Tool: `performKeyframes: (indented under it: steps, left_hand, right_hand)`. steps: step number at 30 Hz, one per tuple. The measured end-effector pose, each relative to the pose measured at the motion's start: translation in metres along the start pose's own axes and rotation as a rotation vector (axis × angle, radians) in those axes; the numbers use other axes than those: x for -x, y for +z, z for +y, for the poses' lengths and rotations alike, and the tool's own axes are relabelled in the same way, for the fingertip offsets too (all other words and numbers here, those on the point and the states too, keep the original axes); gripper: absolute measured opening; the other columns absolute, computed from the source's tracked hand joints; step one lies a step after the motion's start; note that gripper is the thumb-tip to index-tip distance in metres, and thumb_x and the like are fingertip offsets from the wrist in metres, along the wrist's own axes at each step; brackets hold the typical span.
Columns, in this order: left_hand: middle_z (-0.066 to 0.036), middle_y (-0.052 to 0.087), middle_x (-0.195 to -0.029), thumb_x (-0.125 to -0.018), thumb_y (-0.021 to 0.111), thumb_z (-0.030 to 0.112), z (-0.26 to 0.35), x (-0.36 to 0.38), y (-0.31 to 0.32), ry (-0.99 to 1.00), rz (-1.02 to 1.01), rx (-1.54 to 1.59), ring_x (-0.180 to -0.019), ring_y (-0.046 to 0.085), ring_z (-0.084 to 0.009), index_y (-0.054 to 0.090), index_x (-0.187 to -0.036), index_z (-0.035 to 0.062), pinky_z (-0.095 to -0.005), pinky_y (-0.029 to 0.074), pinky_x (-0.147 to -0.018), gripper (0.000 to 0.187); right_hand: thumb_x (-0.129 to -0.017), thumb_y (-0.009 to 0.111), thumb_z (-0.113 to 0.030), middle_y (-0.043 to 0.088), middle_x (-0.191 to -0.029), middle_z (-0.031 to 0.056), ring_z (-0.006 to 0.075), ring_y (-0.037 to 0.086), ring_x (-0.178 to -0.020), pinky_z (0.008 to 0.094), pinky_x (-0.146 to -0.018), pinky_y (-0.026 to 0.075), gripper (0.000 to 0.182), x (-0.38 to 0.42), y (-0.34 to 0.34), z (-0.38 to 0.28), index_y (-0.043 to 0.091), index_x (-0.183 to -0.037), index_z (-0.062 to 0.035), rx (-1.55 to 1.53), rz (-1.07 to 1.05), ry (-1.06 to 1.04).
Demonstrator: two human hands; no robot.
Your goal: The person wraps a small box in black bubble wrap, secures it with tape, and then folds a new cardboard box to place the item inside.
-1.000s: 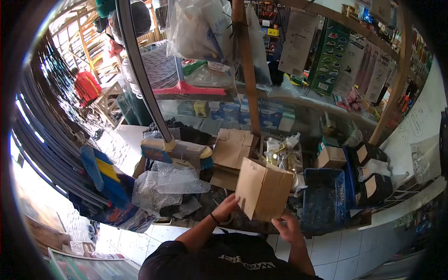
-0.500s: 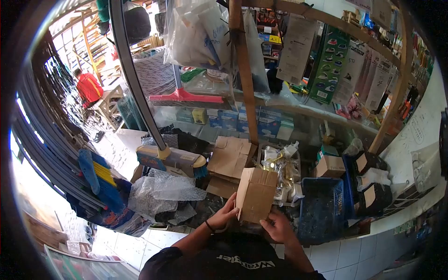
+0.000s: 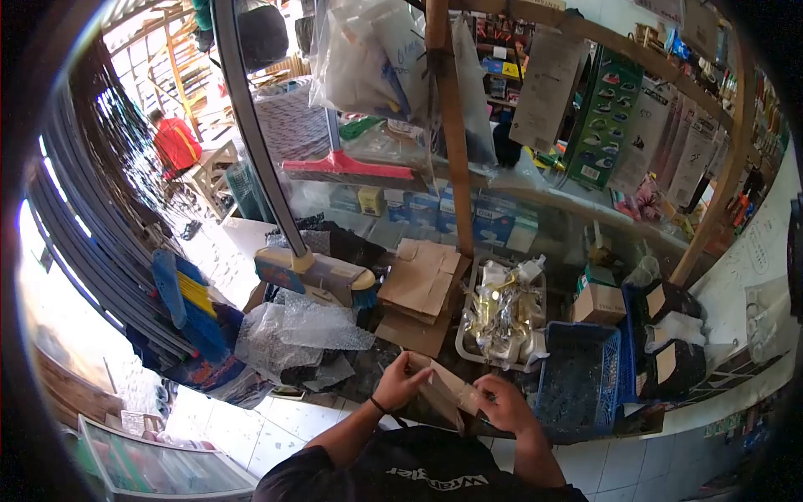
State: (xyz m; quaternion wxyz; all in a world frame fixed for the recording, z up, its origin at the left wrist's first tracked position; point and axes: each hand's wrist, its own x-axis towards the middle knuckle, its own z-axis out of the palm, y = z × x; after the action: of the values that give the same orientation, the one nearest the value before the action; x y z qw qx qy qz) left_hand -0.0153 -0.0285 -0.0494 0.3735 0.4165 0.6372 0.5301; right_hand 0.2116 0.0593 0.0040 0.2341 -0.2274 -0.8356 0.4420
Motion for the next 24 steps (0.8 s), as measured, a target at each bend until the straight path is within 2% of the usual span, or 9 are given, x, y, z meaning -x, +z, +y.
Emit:
performKeyframes:
  steps: [1, 2, 5, 8, 11, 14, 18, 23, 24]
  left_hand:
    - [-0.011, 0.060, -0.094, -0.081, 0.067, 0.027, -0.012, 0.005, 0.002, -0.112, 0.047, 0.063, -0.082, 0.059, -0.0144, 0.053, -0.105, -0.0011, -0.0264, 0.047, -0.071, 0.039]
    - [-0.005, 0.059, -0.082, -0.080, 0.069, 0.025, -0.038, 0.006, 0.010, -0.118, 0.182, 0.196, -0.074, 0.057, -0.0105, 0.057, -0.093, -0.0018, -0.0242, 0.046, -0.066, 0.032]
    - [-0.002, 0.056, -0.077, -0.079, 0.069, 0.024, -0.046, 0.020, 0.013, -0.101, 0.298, 0.023, -0.072, 0.055, -0.0093, 0.057, -0.094, -0.0007, -0.0233, 0.045, -0.066, 0.031]
    - [0.000, 0.053, -0.072, -0.079, 0.070, 0.024, -0.042, 0.024, 0.020, -0.144, 0.314, 0.191, -0.070, 0.053, -0.0081, 0.057, -0.093, -0.0001, -0.0216, 0.044, -0.065, 0.030]
    - [0.000, 0.057, -0.078, -0.082, 0.067, 0.023, -0.036, 0.027, 0.014, -0.181, 0.218, 0.098, -0.074, 0.054, -0.0068, 0.059, -0.094, 0.0001, -0.0211, 0.044, -0.065, 0.028]
    - [-0.002, 0.061, -0.086, -0.086, 0.062, 0.024, -0.004, 0.031, 0.013, -0.256, -0.010, 0.331, -0.078, 0.055, -0.0064, 0.060, -0.098, 0.0000, -0.0215, 0.045, -0.066, 0.027]
    - [-0.002, 0.063, -0.089, -0.089, 0.058, 0.029, 0.007, 0.031, 0.005, -0.338, -0.182, 0.341, -0.078, 0.057, -0.0073, 0.061, -0.100, -0.0002, -0.0226, 0.046, -0.069, 0.031]
    - [-0.003, 0.063, -0.093, -0.090, 0.055, 0.030, 0.013, 0.029, 0.005, -0.392, -0.205, 0.575, -0.081, 0.059, -0.0100, 0.059, -0.102, -0.0003, -0.0245, 0.047, -0.071, 0.033]
    - [-0.004, 0.062, -0.094, -0.090, 0.055, 0.029, 0.020, 0.030, 0.006, -0.393, -0.214, 0.607, -0.081, 0.059, -0.0103, 0.059, -0.104, -0.0003, -0.0249, 0.047, -0.072, 0.033]
  right_hand:
    - [-0.081, 0.059, -0.014, 0.053, -0.083, 0.0134, 0.0285, 0.054, -0.074, 0.0350, -0.065, 0.043, 0.016, 0.002, 0.002, 0.001, 0.053, -0.081, 0.0004, 0.014, 0.005, 0.075]
    - [-0.081, 0.060, -0.013, 0.055, -0.084, 0.0137, 0.0286, 0.056, -0.077, 0.0345, -0.067, 0.043, 0.015, 0.003, 0.003, 0.001, 0.054, -0.080, 0.0010, 0.028, 0.010, 0.150]
    - [-0.082, 0.060, -0.010, 0.055, -0.080, 0.0123, 0.0270, 0.056, -0.071, 0.0320, -0.062, 0.044, 0.012, 0.005, 0.003, -0.010, 0.054, -0.082, 0.0009, 0.054, 0.075, 0.172]
    - [-0.081, 0.061, -0.009, 0.056, -0.079, 0.0123, 0.0271, 0.056, -0.069, 0.0313, -0.059, 0.044, 0.011, 0.010, 0.004, -0.009, 0.055, -0.084, 0.0005, 0.033, 0.139, 0.119]
    - [-0.081, 0.062, -0.010, 0.056, -0.078, 0.0116, 0.0252, 0.056, -0.068, 0.0304, -0.058, 0.043, 0.012, 0.016, 0.004, -0.004, 0.057, -0.086, -0.0007, 0.024, 0.200, 0.123]
    - [-0.082, 0.064, -0.014, 0.057, -0.076, 0.0105, 0.0212, 0.057, -0.068, 0.0298, -0.059, 0.043, 0.015, 0.022, 0.003, -0.004, 0.058, -0.087, -0.0011, -0.034, 0.262, 0.223]
    - [-0.085, 0.062, -0.019, 0.058, -0.079, 0.0111, 0.0212, 0.060, -0.069, 0.0322, -0.061, 0.046, 0.019, 0.026, 0.003, 0.003, 0.058, -0.091, -0.0015, 0.080, 0.315, 0.203]
    - [-0.086, 0.062, -0.023, 0.060, -0.087, 0.0093, 0.0201, 0.060, -0.073, 0.0318, -0.067, 0.048, 0.029, 0.027, 0.017, 0.004, 0.054, -0.104, -0.0015, 0.011, 0.527, 0.318]
    - [-0.086, 0.062, -0.023, 0.060, -0.093, 0.0099, 0.0196, 0.061, -0.076, 0.0315, -0.068, 0.048, 0.034, 0.033, 0.022, 0.013, 0.050, -0.110, -0.0013, 0.015, 0.495, 0.341]
